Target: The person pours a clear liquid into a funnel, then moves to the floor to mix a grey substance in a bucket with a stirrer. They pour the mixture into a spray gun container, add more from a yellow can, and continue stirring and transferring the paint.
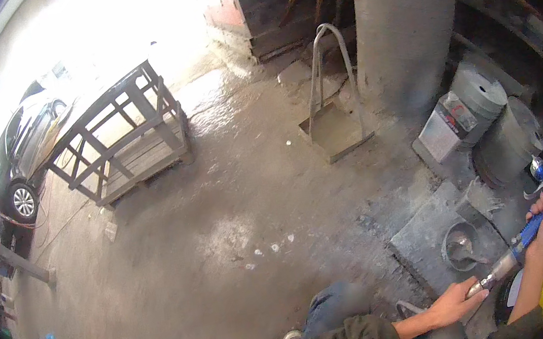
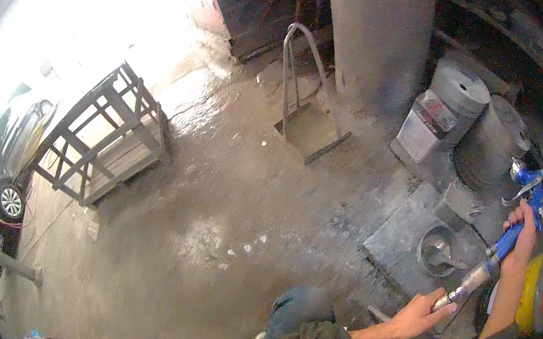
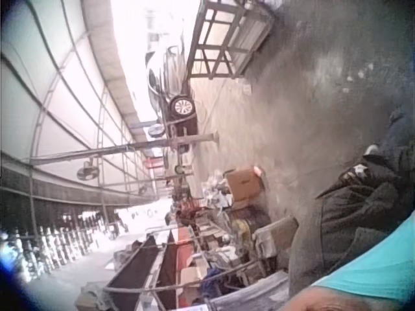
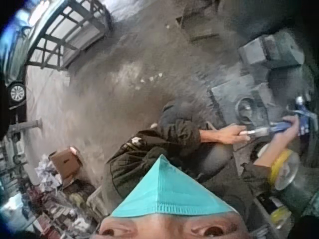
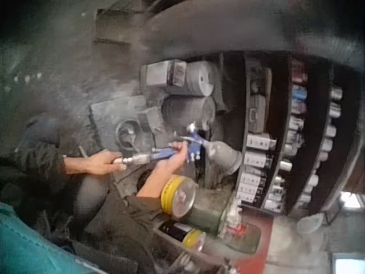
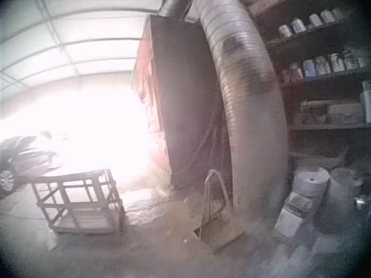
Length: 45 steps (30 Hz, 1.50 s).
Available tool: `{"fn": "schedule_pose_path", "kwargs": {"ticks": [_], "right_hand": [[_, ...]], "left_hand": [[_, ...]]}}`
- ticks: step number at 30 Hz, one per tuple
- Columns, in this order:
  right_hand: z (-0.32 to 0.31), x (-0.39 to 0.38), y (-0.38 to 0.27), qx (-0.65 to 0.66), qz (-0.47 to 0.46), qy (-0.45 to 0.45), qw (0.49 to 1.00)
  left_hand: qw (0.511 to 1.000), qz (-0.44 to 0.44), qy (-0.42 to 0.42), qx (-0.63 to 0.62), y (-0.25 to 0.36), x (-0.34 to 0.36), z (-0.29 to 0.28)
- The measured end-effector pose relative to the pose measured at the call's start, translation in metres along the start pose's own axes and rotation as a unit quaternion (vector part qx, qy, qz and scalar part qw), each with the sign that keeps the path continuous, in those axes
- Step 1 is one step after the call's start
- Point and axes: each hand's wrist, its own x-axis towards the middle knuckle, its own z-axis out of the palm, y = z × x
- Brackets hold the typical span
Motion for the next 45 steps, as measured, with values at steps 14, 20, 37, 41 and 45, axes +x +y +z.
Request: {"fn": "schedule_pose_path", "kwargs": {"ticks": [14,20,37,41,45], "right_hand": [[-0.062,-0.028,-0.018,-0.12,-0.095,0.189,0.97],[-0.074,-0.05,-0.006,-0.126,-0.096,0.28,0.947],[-0.043,-0.014,0.058,-0.461,-0.27,0.252,0.807],[-0.038,-0.024,0.049,-0.452,-0.218,0.247,0.829],[-0.037,-0.026,0.05,-0.462,-0.2,0.242,0.829]], "left_hand": [[0.984,-0.064,-0.147,0.078,-0.075,0.051,0.056],[0.909,0.004,-0.152,0.388,-0.043,0.059,0.037],[0.827,0.332,-0.001,0.453,0.07,0.209,0.054],[0.776,0.32,0.045,0.541,0.072,0.212,0.061],[0.728,0.387,-0.021,0.566,0.062,0.225,0.051]]}}
